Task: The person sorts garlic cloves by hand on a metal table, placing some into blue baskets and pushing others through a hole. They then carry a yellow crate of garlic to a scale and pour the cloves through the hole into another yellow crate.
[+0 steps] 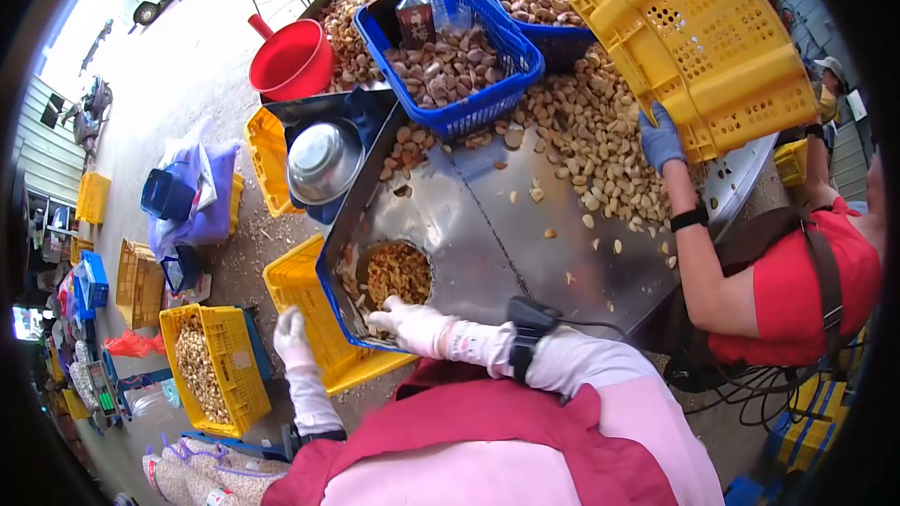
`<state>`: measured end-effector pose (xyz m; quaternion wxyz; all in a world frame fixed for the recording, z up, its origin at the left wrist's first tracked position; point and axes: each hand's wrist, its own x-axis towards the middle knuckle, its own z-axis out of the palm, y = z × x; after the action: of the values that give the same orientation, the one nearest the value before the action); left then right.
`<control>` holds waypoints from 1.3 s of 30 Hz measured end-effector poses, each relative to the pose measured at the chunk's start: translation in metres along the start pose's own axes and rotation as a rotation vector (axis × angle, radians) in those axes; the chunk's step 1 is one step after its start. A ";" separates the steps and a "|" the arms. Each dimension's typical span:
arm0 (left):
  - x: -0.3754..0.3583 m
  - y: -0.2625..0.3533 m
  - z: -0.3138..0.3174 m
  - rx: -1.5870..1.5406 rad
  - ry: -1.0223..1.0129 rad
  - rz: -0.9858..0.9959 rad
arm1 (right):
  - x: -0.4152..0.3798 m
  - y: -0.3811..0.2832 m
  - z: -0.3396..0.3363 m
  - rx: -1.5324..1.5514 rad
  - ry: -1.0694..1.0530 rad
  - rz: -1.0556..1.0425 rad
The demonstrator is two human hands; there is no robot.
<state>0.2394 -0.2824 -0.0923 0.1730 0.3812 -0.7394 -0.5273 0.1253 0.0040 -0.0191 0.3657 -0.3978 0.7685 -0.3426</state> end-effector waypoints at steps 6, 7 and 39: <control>-0.025 -0.017 0.017 -0.106 -0.059 -0.028 | 0.094 0.029 -0.033 -0.376 0.593 -0.256; -0.026 -0.024 0.019 -0.170 -0.070 -0.074 | 0.088 0.021 -0.069 -0.479 0.654 -0.115; -0.103 -0.089 0.017 -0.204 -0.025 -0.154 | -0.179 0.046 -0.106 0.465 1.256 0.029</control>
<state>0.3293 -0.2082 -0.1649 0.1605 0.4108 -0.6526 -0.6161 0.0949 0.2033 0.0476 -0.0702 -0.0236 0.7469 -0.6608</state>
